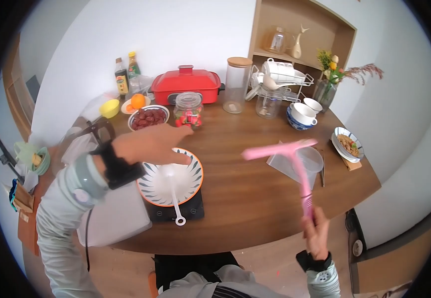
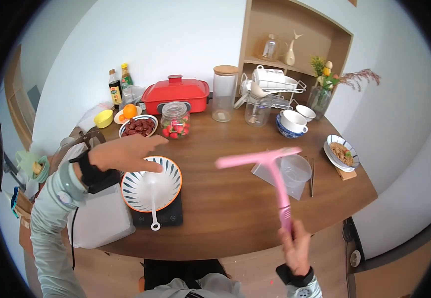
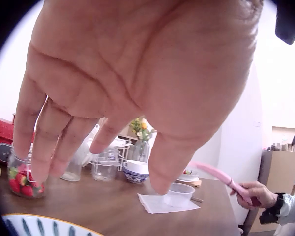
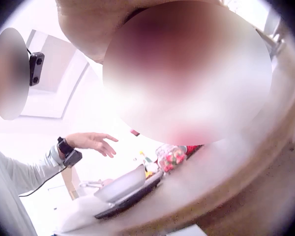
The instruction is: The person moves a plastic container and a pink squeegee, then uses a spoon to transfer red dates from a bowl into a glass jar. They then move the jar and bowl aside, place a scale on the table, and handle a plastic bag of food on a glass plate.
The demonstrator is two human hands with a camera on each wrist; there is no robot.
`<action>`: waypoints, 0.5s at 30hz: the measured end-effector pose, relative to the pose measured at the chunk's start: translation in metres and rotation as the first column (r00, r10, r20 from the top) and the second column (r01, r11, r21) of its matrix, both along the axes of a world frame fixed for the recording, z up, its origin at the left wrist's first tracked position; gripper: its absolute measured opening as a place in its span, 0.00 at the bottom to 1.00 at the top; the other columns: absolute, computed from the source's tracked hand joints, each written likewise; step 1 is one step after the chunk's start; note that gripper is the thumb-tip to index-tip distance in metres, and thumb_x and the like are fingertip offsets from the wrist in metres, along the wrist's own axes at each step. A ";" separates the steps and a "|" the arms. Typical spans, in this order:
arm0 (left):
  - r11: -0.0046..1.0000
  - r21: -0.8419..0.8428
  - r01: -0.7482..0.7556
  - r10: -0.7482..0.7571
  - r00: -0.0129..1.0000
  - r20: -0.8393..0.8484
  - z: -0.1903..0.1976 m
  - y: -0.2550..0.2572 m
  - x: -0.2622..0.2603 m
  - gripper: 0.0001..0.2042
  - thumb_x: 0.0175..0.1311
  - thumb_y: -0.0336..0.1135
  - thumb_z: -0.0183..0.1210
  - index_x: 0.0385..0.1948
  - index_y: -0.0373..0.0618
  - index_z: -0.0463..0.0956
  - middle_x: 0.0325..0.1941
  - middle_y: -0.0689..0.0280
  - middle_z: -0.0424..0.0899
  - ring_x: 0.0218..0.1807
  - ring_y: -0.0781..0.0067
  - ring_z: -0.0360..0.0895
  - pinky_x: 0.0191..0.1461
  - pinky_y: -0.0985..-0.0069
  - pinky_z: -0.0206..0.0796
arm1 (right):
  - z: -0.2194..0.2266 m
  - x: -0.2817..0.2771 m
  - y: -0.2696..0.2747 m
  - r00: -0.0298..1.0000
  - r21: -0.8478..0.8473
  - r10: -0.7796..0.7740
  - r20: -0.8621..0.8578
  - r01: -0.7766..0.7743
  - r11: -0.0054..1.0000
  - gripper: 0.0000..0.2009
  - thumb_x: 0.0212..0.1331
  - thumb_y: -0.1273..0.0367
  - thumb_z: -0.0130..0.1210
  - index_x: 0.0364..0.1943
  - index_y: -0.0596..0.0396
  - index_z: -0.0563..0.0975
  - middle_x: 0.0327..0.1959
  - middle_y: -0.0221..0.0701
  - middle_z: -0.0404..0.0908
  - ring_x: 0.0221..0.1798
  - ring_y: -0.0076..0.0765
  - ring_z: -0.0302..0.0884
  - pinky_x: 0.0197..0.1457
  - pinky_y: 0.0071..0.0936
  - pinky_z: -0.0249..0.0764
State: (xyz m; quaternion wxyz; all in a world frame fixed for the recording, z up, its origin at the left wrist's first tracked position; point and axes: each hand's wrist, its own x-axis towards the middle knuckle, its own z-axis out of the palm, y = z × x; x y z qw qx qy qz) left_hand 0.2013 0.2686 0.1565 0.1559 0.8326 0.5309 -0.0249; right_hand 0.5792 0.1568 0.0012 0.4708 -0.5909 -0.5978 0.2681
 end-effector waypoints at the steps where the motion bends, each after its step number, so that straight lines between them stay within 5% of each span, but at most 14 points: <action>1: 0.996 0.018 0.083 -0.084 0.996 0.020 -0.011 0.008 0.007 0.32 0.59 0.51 0.55 0.59 0.36 0.58 0.48 0.45 0.73 0.51 0.49 0.71 0.55 0.64 0.63 | 0.016 0.002 0.002 0.992 0.035 -0.073 -0.106 0.077 0.996 0.08 0.57 0.68 0.52 0.32 0.60 0.71 0.15 0.27 0.66 0.15 0.20 0.60 0.16 0.21 0.58; 4: 0.966 -0.023 0.257 -0.257 0.966 -0.009 -0.026 0.019 0.052 0.33 0.58 0.52 0.54 0.59 0.35 0.58 0.51 0.44 0.71 0.56 0.49 0.68 0.58 0.62 0.60 | 0.030 0.038 0.041 0.973 0.173 -0.229 -0.036 0.232 0.957 0.07 0.60 0.68 0.44 0.27 0.56 0.65 0.16 0.25 0.66 0.15 0.17 0.60 0.15 0.19 0.56; 8: 0.836 -0.175 0.520 -0.545 0.826 -0.145 -0.071 0.043 0.142 0.36 0.55 0.53 0.55 0.60 0.35 0.57 0.59 0.45 0.66 0.62 0.50 0.62 0.64 0.63 0.56 | 0.023 0.081 0.112 0.977 0.063 -0.153 -0.147 0.164 0.984 0.08 0.59 0.67 0.41 0.36 0.56 0.69 0.18 0.28 0.70 0.15 0.18 0.65 0.14 0.18 0.59; 13: 0.885 -0.162 0.436 -0.463 0.862 -0.207 -0.131 0.059 0.245 0.42 0.53 0.57 0.55 0.65 0.40 0.51 0.68 0.47 0.53 0.68 0.45 0.52 0.66 0.56 0.51 | -0.012 0.091 0.153 0.999 -0.050 -0.048 -0.015 0.047 0.998 0.15 0.60 0.66 0.39 0.47 0.57 0.68 0.24 0.37 0.75 0.14 0.20 0.64 0.13 0.17 0.59; 15: 0.935 -0.053 0.351 -0.354 0.911 -0.210 -0.156 0.071 0.267 0.43 0.53 0.60 0.54 0.66 0.41 0.49 0.70 0.47 0.48 0.70 0.44 0.48 0.67 0.54 0.49 | -0.027 0.095 0.161 1.000 -0.057 0.025 0.011 -0.024 0.998 0.15 0.59 0.67 0.40 0.46 0.61 0.68 0.31 0.37 0.76 0.25 0.25 0.73 0.18 0.20 0.68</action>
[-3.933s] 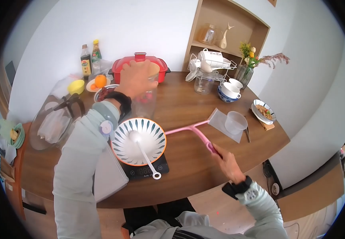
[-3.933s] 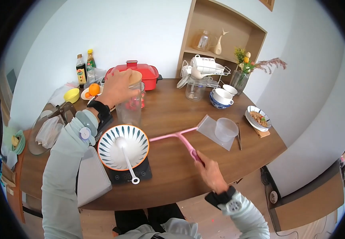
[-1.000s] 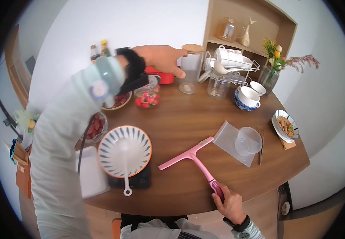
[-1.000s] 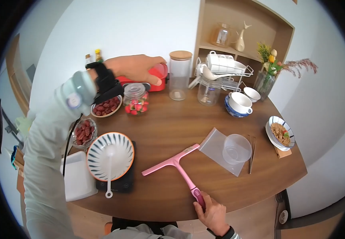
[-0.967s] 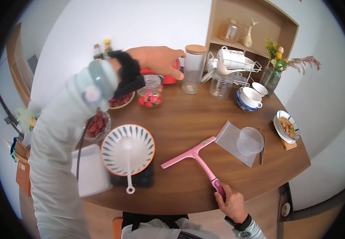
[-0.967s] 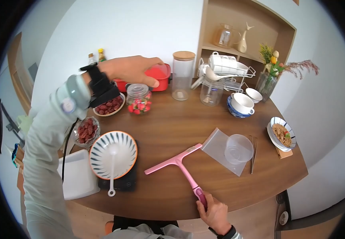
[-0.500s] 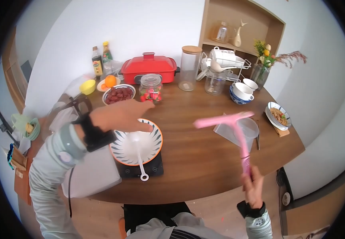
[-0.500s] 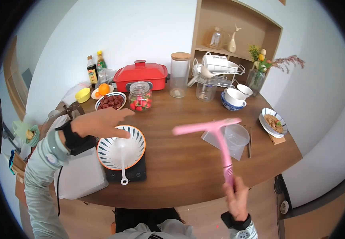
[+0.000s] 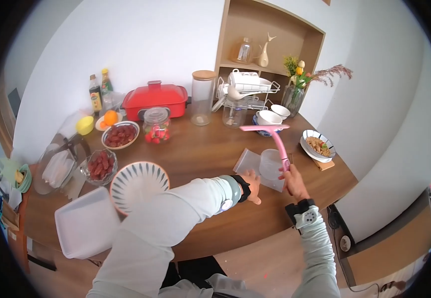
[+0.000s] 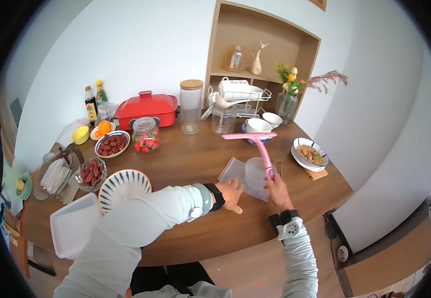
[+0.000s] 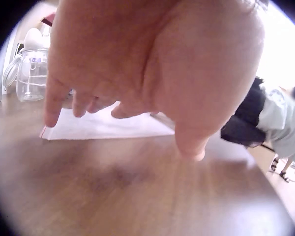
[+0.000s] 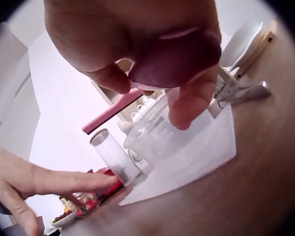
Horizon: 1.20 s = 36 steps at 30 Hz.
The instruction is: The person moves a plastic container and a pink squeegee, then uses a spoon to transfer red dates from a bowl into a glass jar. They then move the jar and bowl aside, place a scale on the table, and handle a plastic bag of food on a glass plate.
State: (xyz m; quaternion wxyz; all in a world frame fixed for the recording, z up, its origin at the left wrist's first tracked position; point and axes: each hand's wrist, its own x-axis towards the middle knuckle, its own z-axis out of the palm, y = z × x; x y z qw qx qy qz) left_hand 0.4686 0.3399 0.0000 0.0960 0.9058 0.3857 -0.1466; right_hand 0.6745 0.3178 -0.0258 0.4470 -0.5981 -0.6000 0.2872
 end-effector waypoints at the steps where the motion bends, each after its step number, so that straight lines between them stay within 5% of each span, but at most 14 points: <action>1: 1.000 -0.009 0.001 -0.001 1.000 0.002 -0.007 0.005 0.004 0.44 0.53 0.62 0.53 0.66 0.42 0.48 0.70 0.47 0.48 0.70 0.45 0.47 0.67 0.54 0.49 | -0.005 -0.005 0.002 1.000 0.045 0.021 0.007 -0.021 0.999 0.15 0.58 0.67 0.41 0.45 0.63 0.68 0.33 0.37 0.77 0.29 0.27 0.75 0.21 0.21 0.70; 4: 0.999 -0.005 0.035 -0.035 0.997 -0.062 -0.026 0.017 -0.001 0.46 0.52 0.68 0.48 0.67 0.43 0.47 0.70 0.48 0.47 0.71 0.46 0.45 0.68 0.55 0.47 | -0.002 -0.020 -0.002 0.997 -0.025 0.061 0.044 -0.060 0.998 0.15 0.58 0.68 0.41 0.44 0.65 0.68 0.38 0.38 0.77 0.36 0.30 0.76 0.24 0.23 0.74; 11: 0.993 -0.090 0.074 -0.089 0.982 -0.166 -0.015 0.019 -0.058 0.48 0.51 0.71 0.46 0.66 0.41 0.48 0.70 0.49 0.48 0.70 0.48 0.50 0.69 0.58 0.47 | 0.008 -0.084 -0.012 0.980 -0.073 0.190 -0.057 -0.194 0.978 0.14 0.58 0.66 0.46 0.39 0.66 0.68 0.31 0.42 0.76 0.31 0.34 0.78 0.24 0.28 0.77; 12: 0.987 -0.148 0.063 -0.098 0.964 -0.246 -0.011 0.024 -0.068 0.48 0.51 0.72 0.45 0.66 0.41 0.48 0.70 0.50 0.48 0.70 0.49 0.50 0.69 0.59 0.46 | 0.020 -0.094 -0.016 0.976 -0.191 0.209 -0.060 -0.217 0.957 0.15 0.59 0.67 0.43 0.42 0.67 0.68 0.39 0.42 0.76 0.35 0.31 0.77 0.25 0.24 0.75; 15: 0.968 -0.249 0.022 -0.125 0.903 -0.410 0.007 0.026 -0.103 0.48 0.51 0.73 0.42 0.66 0.41 0.49 0.70 0.53 0.50 0.70 0.53 0.51 0.70 0.61 0.45 | 0.018 -0.117 -0.010 0.951 -0.147 0.296 -0.092 -0.307 0.940 0.15 0.59 0.67 0.43 0.42 0.67 0.68 0.37 0.43 0.76 0.32 0.31 0.76 0.25 0.24 0.75; 16: 0.965 -0.262 0.010 -0.129 0.889 -0.440 0.011 0.026 -0.114 0.48 0.51 0.73 0.41 0.66 0.42 0.50 0.70 0.54 0.51 0.70 0.54 0.51 0.70 0.61 0.45 | 0.017 -0.128 -0.013 0.947 -0.061 0.289 -0.140 -0.300 0.952 0.14 0.60 0.66 0.42 0.43 0.63 0.69 0.30 0.38 0.77 0.21 0.27 0.73 0.20 0.21 0.71; 19: 0.959 -0.280 -0.047 -0.099 0.869 -0.485 0.023 0.023 -0.134 0.45 0.54 0.72 0.39 0.66 0.45 0.51 0.69 0.55 0.53 0.69 0.55 0.52 0.69 0.60 0.48 | 0.040 -0.136 -0.026 0.950 -0.155 0.231 -0.213 -0.266 0.951 0.13 0.60 0.66 0.42 0.43 0.58 0.69 0.20 0.31 0.74 0.12 0.22 0.66 0.13 0.20 0.62; 23: 0.966 -0.249 -0.065 -0.048 0.904 -0.424 0.032 0.016 -0.144 0.41 0.56 0.68 0.43 0.66 0.47 0.53 0.68 0.55 0.57 0.68 0.53 0.55 0.67 0.59 0.51 | 0.042 -0.094 -0.021 0.998 -0.030 -0.026 -0.058 0.024 0.999 0.06 0.58 0.67 0.42 0.33 0.54 0.67 0.11 0.24 0.62 0.08 0.21 0.59 0.09 0.21 0.55; 25: 0.956 -0.287 -0.057 -0.054 0.930 -0.363 0.034 0.022 -0.149 0.39 0.57 0.66 0.46 0.65 0.47 0.54 0.67 0.55 0.60 0.67 0.53 0.57 0.66 0.59 0.52 | 0.018 -0.052 -0.012 1.000 -0.021 -0.010 -0.016 0.010 1.000 0.09 0.56 0.66 0.45 0.32 0.59 0.69 0.14 0.31 0.67 0.10 0.25 0.65 0.11 0.27 0.61; 29: 0.983 -0.165 -0.077 0.065 0.995 -0.076 0.058 0.042 -0.188 0.30 0.51 0.59 0.54 0.48 0.44 0.75 0.48 0.56 0.79 0.51 0.52 0.74 0.52 0.57 0.66 | 0.000 -0.039 -0.016 0.974 -0.232 -0.070 0.217 0.121 0.965 0.11 0.56 0.66 0.45 0.33 0.61 0.71 0.17 0.39 0.72 0.13 0.35 0.71 0.16 0.33 0.68; 30: 0.992 -0.016 -0.123 0.122 0.991 -0.049 0.064 0.046 -0.201 0.29 0.50 0.58 0.55 0.47 0.43 0.76 0.47 0.55 0.79 0.50 0.53 0.75 0.50 0.58 0.67 | -0.007 -0.037 -0.013 0.966 -0.264 -0.073 0.250 0.140 0.954 0.12 0.56 0.65 0.44 0.32 0.62 0.72 0.18 0.41 0.74 0.14 0.40 0.73 0.18 0.36 0.71; 33: 0.921 0.183 -0.343 0.351 0.936 -0.010 0.107 0.058 -0.235 0.26 0.46 0.53 0.59 0.42 0.40 0.77 0.45 0.51 0.80 0.47 0.53 0.77 0.47 0.61 0.69 | -0.026 -0.008 0.004 0.762 -0.065 0.053 0.646 -0.014 0.998 0.17 0.58 0.60 0.45 0.29 0.63 0.74 0.23 0.49 0.77 0.24 0.53 0.78 0.30 0.45 0.75; 34: 0.904 0.160 -0.397 0.391 0.918 0.067 0.113 0.068 -0.248 0.26 0.46 0.52 0.60 0.42 0.39 0.77 0.44 0.50 0.79 0.47 0.53 0.77 0.47 0.62 0.69 | -0.014 -0.010 0.001 0.572 -0.043 -0.007 0.820 0.074 0.996 0.22 0.60 0.55 0.45 0.25 0.62 0.77 0.24 0.52 0.76 0.30 0.58 0.77 0.36 0.48 0.73; 36: 0.860 0.103 -0.499 0.470 0.855 0.220 0.118 0.093 -0.274 0.26 0.46 0.51 0.61 0.41 0.36 0.76 0.44 0.48 0.79 0.46 0.52 0.78 0.47 0.64 0.70 | 0.035 -0.016 0.003 0.496 -0.018 -0.062 0.866 0.155 0.988 0.25 0.59 0.51 0.44 0.28 0.63 0.78 0.25 0.53 0.77 0.34 0.58 0.77 0.40 0.49 0.72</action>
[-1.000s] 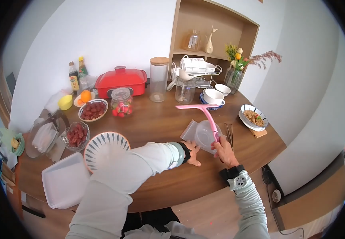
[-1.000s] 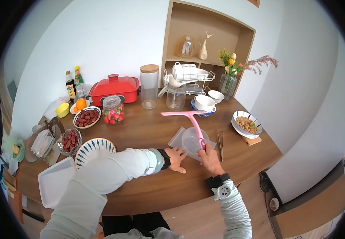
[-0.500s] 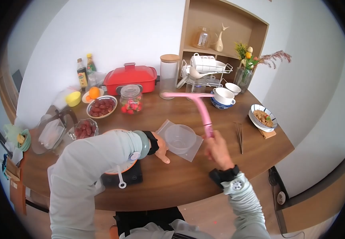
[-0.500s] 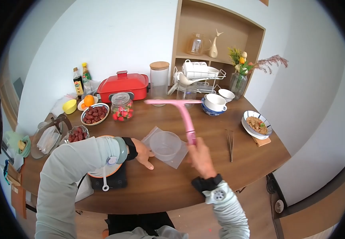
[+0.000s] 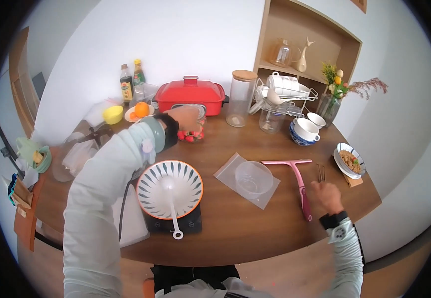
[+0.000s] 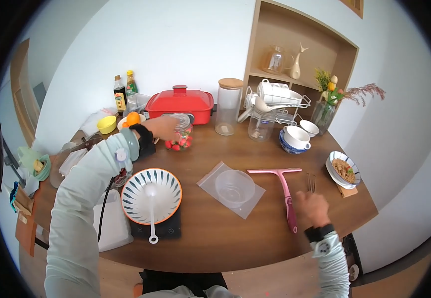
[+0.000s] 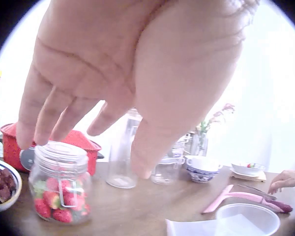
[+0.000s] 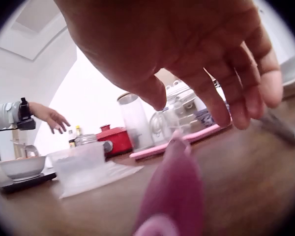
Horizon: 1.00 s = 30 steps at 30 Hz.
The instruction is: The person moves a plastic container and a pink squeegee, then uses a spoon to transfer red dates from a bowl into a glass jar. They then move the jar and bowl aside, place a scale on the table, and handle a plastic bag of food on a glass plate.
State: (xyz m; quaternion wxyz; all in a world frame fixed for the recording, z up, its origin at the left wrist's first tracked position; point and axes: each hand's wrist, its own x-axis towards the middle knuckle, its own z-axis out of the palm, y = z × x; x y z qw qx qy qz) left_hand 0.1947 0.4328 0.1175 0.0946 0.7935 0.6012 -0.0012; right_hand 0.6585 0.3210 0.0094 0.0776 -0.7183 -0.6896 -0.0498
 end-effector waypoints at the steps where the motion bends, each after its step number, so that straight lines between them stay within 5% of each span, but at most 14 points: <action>1: 0.994 0.103 -0.018 0.014 0.999 0.040 -0.004 0.012 -0.010 0.27 0.45 0.51 0.61 0.41 0.35 0.75 0.43 0.48 0.79 0.46 0.53 0.78 0.47 0.64 0.70 | -0.005 0.018 0.019 0.998 0.035 -0.066 0.009 0.066 0.997 0.25 0.57 0.50 0.47 0.30 0.63 0.77 0.29 0.53 0.78 0.37 0.58 0.77 0.44 0.47 0.72; 3: 0.951 0.304 -0.058 0.021 0.992 0.122 -0.019 0.042 -0.026 0.28 0.44 0.51 0.63 0.40 0.34 0.74 0.41 0.48 0.80 0.46 0.54 0.78 0.47 0.64 0.70 | -0.016 0.052 0.052 0.981 0.056 -0.192 0.041 0.190 0.980 0.28 0.52 0.47 0.51 0.36 0.64 0.75 0.35 0.51 0.79 0.43 0.56 0.77 0.48 0.45 0.73; 5: 0.948 0.267 -0.171 0.138 0.981 0.137 -0.030 0.064 -0.030 0.37 0.40 0.55 0.65 0.49 0.35 0.68 0.46 0.45 0.77 0.51 0.51 0.75 0.50 0.61 0.68 | -0.020 0.058 0.070 0.961 -0.082 -0.276 0.010 0.276 0.958 0.28 0.51 0.50 0.55 0.41 0.65 0.73 0.39 0.51 0.78 0.46 0.54 0.76 0.49 0.43 0.72; 8: 0.934 0.190 -0.304 0.281 0.950 0.137 -0.049 0.083 -0.026 0.47 0.35 0.60 0.66 0.57 0.38 0.59 0.56 0.41 0.68 0.57 0.43 0.68 0.57 0.57 0.64 | -0.041 0.066 0.085 0.974 -0.052 -0.223 -0.029 0.221 0.974 0.25 0.47 0.58 0.59 0.43 0.64 0.72 0.43 0.50 0.77 0.49 0.53 0.74 0.52 0.42 0.70; 11: 0.945 0.105 -0.311 0.299 0.947 0.116 -0.059 0.098 -0.030 0.54 0.36 0.67 0.64 0.60 0.34 0.54 0.58 0.34 0.63 0.62 0.42 0.62 0.61 0.60 0.60 | -0.053 0.074 0.100 0.986 -0.083 -0.024 -0.167 0.011 0.997 0.25 0.43 0.66 0.62 0.47 0.62 0.71 0.46 0.48 0.75 0.52 0.52 0.72 0.55 0.41 0.68; 14: 0.932 0.135 -0.338 0.307 0.929 0.207 -0.068 0.104 -0.026 0.53 0.32 0.67 0.65 0.59 0.36 0.56 0.57 0.35 0.63 0.61 0.41 0.63 0.59 0.58 0.60 | -0.043 0.064 0.098 0.978 -0.088 0.119 -0.171 -0.135 0.987 0.24 0.41 0.70 0.61 0.48 0.57 0.72 0.43 0.43 0.77 0.48 0.51 0.73 0.51 0.40 0.69; 17: 0.896 0.242 -0.372 0.360 0.928 0.095 -0.075 0.106 -0.016 0.50 0.32 0.63 0.67 0.58 0.39 0.58 0.54 0.37 0.65 0.58 0.41 0.65 0.57 0.57 0.62 | -0.036 0.061 0.100 0.960 -0.089 0.184 -0.209 -0.206 0.974 0.23 0.39 0.71 0.62 0.46 0.56 0.74 0.38 0.41 0.79 0.43 0.50 0.75 0.47 0.39 0.71; 24: 0.946 0.319 -0.064 -0.003 0.979 0.204 -0.081 0.117 -0.013 0.44 0.33 0.53 0.69 0.56 0.42 0.60 0.51 0.41 0.67 0.53 0.42 0.68 0.55 0.60 0.64 | -0.030 0.063 0.103 0.944 -0.104 0.242 -0.224 -0.270 0.957 0.23 0.37 0.70 0.64 0.44 0.57 0.75 0.34 0.41 0.79 0.40 0.50 0.76 0.44 0.39 0.72; 27: 0.962 0.266 0.051 -0.092 0.985 0.144 -0.085 0.131 -0.017 0.45 0.34 0.57 0.68 0.58 0.48 0.60 0.53 0.44 0.67 0.56 0.43 0.65 0.58 0.56 0.59 | -0.031 0.077 0.113 0.967 0.062 0.254 -0.003 -0.253 0.965 0.21 0.39 0.69 0.64 0.42 0.57 0.75 0.35 0.41 0.79 0.40 0.50 0.76 0.44 0.38 0.72; 29: 0.977 0.213 0.008 0.009 0.997 -0.079 -0.080 0.121 -0.012 0.54 0.36 0.67 0.64 0.68 0.56 0.47 0.66 0.36 0.50 0.68 0.31 0.45 0.67 0.49 0.45 | -0.017 0.085 0.121 0.950 0.270 0.311 -0.022 -0.294 0.917 0.17 0.44 0.69 0.61 0.40 0.59 0.75 0.35 0.42 0.78 0.39 0.51 0.76 0.42 0.39 0.72; 30: 0.973 0.232 -0.009 0.014 1.000 -0.017 -0.078 0.113 -0.013 0.56 0.35 0.69 0.63 0.68 0.56 0.43 0.67 0.33 0.43 0.69 0.28 0.37 0.68 0.47 0.39 | -0.008 0.085 0.123 0.934 0.352 0.357 -0.027 -0.325 0.878 0.16 0.45 0.70 0.60 0.40 0.61 0.75 0.35 0.43 0.78 0.38 0.51 0.76 0.41 0.39 0.72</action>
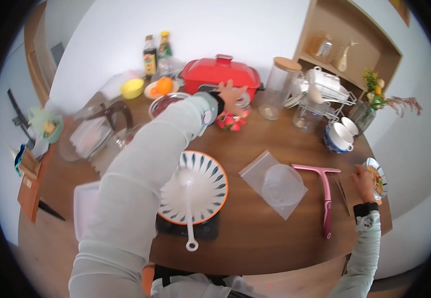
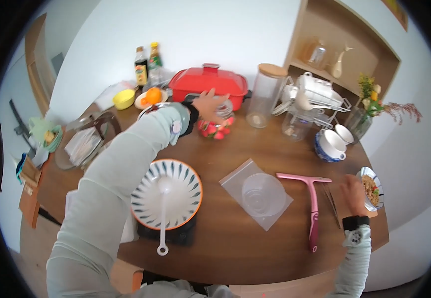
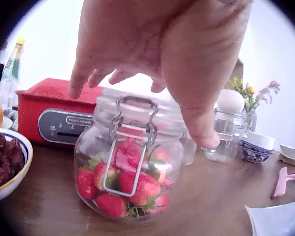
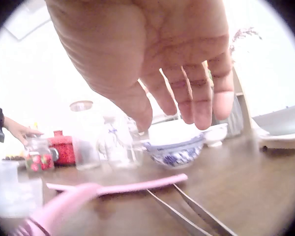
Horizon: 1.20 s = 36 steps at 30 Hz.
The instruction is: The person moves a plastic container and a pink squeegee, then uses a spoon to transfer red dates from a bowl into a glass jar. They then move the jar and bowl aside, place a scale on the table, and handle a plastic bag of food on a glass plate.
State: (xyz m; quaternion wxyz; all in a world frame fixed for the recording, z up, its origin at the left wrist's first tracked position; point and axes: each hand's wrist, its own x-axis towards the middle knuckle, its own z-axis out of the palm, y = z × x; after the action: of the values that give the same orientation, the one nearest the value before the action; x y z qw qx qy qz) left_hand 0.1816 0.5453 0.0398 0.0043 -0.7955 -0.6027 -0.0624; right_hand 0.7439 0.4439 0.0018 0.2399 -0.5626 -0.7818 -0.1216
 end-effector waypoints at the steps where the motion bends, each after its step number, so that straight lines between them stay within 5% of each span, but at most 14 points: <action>1: 0.999 0.054 -0.005 0.001 0.998 0.068 0.012 -0.015 0.002 0.55 0.37 0.70 0.61 0.68 0.56 0.43 0.67 0.31 0.43 0.69 0.28 0.39 0.68 0.47 0.39 | 0.036 -0.040 -0.022 0.995 -0.111 -0.083 -0.052 0.077 0.991 0.14 0.49 0.72 0.57 0.41 0.62 0.75 0.33 0.41 0.77 0.35 0.44 0.76 0.39 0.32 0.72; 3: 0.967 0.251 0.047 -0.103 0.971 0.215 0.026 -0.024 -0.004 0.49 0.41 0.66 0.60 0.67 0.59 0.47 0.67 0.39 0.49 0.67 0.32 0.46 0.63 0.42 0.49 | 0.064 -0.083 -0.044 0.974 -0.120 -0.039 -0.223 0.012 0.993 0.13 0.54 0.72 0.55 0.44 0.62 0.74 0.32 0.35 0.77 0.33 0.29 0.74 0.37 0.24 0.71; 5: 0.922 0.311 0.230 -0.297 0.937 0.187 0.063 -0.059 -0.013 0.42 0.50 0.59 0.58 0.64 0.45 0.53 0.62 0.43 0.62 0.63 0.42 0.59 0.62 0.56 0.58 | 0.079 -0.130 -0.066 0.891 -0.230 0.040 -0.452 -0.160 0.960 0.13 0.56 0.72 0.54 0.46 0.62 0.74 0.33 0.31 0.77 0.34 0.23 0.72 0.36 0.22 0.70; 7: 0.936 0.249 0.247 -0.295 0.939 0.176 0.106 -0.124 -0.017 0.39 0.53 0.56 0.58 0.62 0.39 0.56 0.55 0.43 0.70 0.59 0.46 0.66 0.61 0.65 0.59 | 0.083 -0.180 -0.084 0.768 -0.282 0.111 -0.630 -0.360 0.889 0.13 0.59 0.72 0.52 0.47 0.62 0.74 0.33 0.27 0.77 0.33 0.18 0.70 0.35 0.19 0.70; 11: 0.975 0.174 0.136 -0.167 0.970 0.175 0.151 -0.264 -0.040 0.32 0.58 0.48 0.58 0.62 0.45 0.59 0.43 0.52 0.77 0.46 0.56 0.75 0.51 0.67 0.66 | 0.076 -0.266 -0.118 0.774 -0.445 0.198 -0.601 -0.530 0.722 0.15 0.61 0.68 0.50 0.48 0.63 0.72 0.27 0.30 0.77 0.26 0.19 0.72 0.28 0.18 0.69; 15: 0.966 0.171 -0.196 0.152 0.959 0.239 0.123 -0.363 -0.094 0.25 0.57 0.41 0.60 0.56 0.42 0.66 0.35 0.61 0.78 0.37 0.69 0.74 0.44 0.74 0.67 | 0.038 -0.320 -0.122 0.770 -0.688 0.035 -0.637 -0.589 0.425 0.22 0.63 0.59 0.48 0.52 0.64 0.68 0.28 0.33 0.77 0.25 0.24 0.74 0.26 0.20 0.72; 19: 0.937 -0.067 -0.342 0.328 0.798 0.506 0.077 -0.439 -0.147 0.21 0.56 0.33 0.61 0.51 0.39 0.69 0.35 0.63 0.78 0.36 0.77 0.74 0.40 0.78 0.68 | 0.005 -0.340 -0.122 0.745 -0.716 -0.056 -0.664 -0.613 0.336 0.24 0.65 0.53 0.44 0.50 0.64 0.69 0.33 0.35 0.75 0.28 0.28 0.75 0.29 0.22 0.75; 22: 0.944 -0.101 -0.313 0.308 0.730 0.611 0.070 -0.487 -0.112 0.21 0.55 0.31 0.61 0.51 0.39 0.69 0.37 0.63 0.79 0.41 0.74 0.74 0.48 0.74 0.66 | -0.008 -0.348 -0.131 0.711 -0.717 -0.140 -0.690 -0.642 0.272 0.23 0.67 0.51 0.38 0.49 0.59 0.70 0.35 0.34 0.76 0.34 0.29 0.76 0.34 0.25 0.77; 25: 0.894 0.132 -0.429 0.309 0.802 0.512 0.047 -0.510 -0.114 0.24 0.54 0.34 0.62 0.54 0.38 0.67 0.45 0.57 0.76 0.47 0.62 0.73 0.54 0.71 0.62 | -0.017 -0.355 -0.141 0.573 -0.628 -0.310 -0.759 -0.770 0.113 0.23 0.66 0.51 0.38 0.48 0.57 0.71 0.36 0.33 0.76 0.34 0.29 0.77 0.33 0.24 0.77; 28: 0.644 0.422 -0.638 0.504 0.769 0.394 -0.008 -0.519 -0.158 0.26 0.58 0.37 0.59 0.56 0.35 0.62 0.50 0.57 0.73 0.51 0.66 0.70 0.55 0.72 0.61 | -0.016 -0.352 -0.152 0.523 -0.596 -0.336 -0.783 -0.786 0.166 0.24 0.66 0.49 0.39 0.46 0.56 0.72 0.35 0.33 0.77 0.32 0.29 0.77 0.33 0.25 0.77; 31: 0.707 -0.346 -0.617 0.552 0.175 0.815 -0.025 -0.523 -0.170 0.24 0.61 0.41 0.56 0.54 0.35 0.65 0.47 0.59 0.74 0.49 0.72 0.70 0.52 0.75 0.62 | -0.005 -0.342 -0.160 0.581 -0.620 -0.237 -0.779 -0.658 0.426 0.23 0.66 0.51 0.40 0.44 0.59 0.72 0.32 0.32 0.76 0.29 0.30 0.76 0.27 0.27 0.75; 34: 0.762 -0.419 -0.493 0.521 0.083 0.850 -0.051 -0.514 -0.180 0.18 0.62 0.42 0.54 0.46 0.35 0.69 0.41 0.63 0.76 0.44 0.79 0.71 0.47 0.80 0.63 | 0.011 -0.304 -0.138 0.794 -0.182 0.131 -0.594 -0.292 0.939 0.17 0.61 0.57 0.50 0.37 0.60 0.75 0.28 0.38 0.78 0.29 0.43 0.77 0.28 0.35 0.73; 35: 0.784 -0.401 -0.473 0.487 0.071 0.870 -0.052 -0.511 -0.182 0.17 0.62 0.41 0.55 0.43 0.36 0.70 0.39 0.64 0.76 0.42 0.79 0.71 0.45 0.80 0.63 | 0.016 -0.288 -0.130 0.866 0.069 0.172 -0.469 -0.159 0.985 0.16 0.59 0.59 0.52 0.35 0.60 0.76 0.28 0.40 0.78 0.30 0.46 0.77 0.29 0.36 0.73; 36: 0.801 -0.383 -0.461 0.457 0.056 0.888 -0.050 -0.512 -0.183 0.15 0.61 0.41 0.56 0.39 0.37 0.71 0.37 0.64 0.76 0.40 0.79 0.71 0.43 0.80 0.63 | 0.021 -0.270 -0.123 0.902 0.082 0.105 -0.419 -0.078 0.994 0.15 0.56 0.60 0.53 0.35 0.61 0.76 0.29 0.43 0.78 0.32 0.49 0.77 0.32 0.38 0.72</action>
State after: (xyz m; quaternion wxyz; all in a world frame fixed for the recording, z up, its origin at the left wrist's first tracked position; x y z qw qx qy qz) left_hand -0.0019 0.0337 -0.0104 -0.3437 -0.3496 -0.6915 -0.5305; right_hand 0.4735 0.3211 0.0232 0.4267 -0.5303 -0.7325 -0.0102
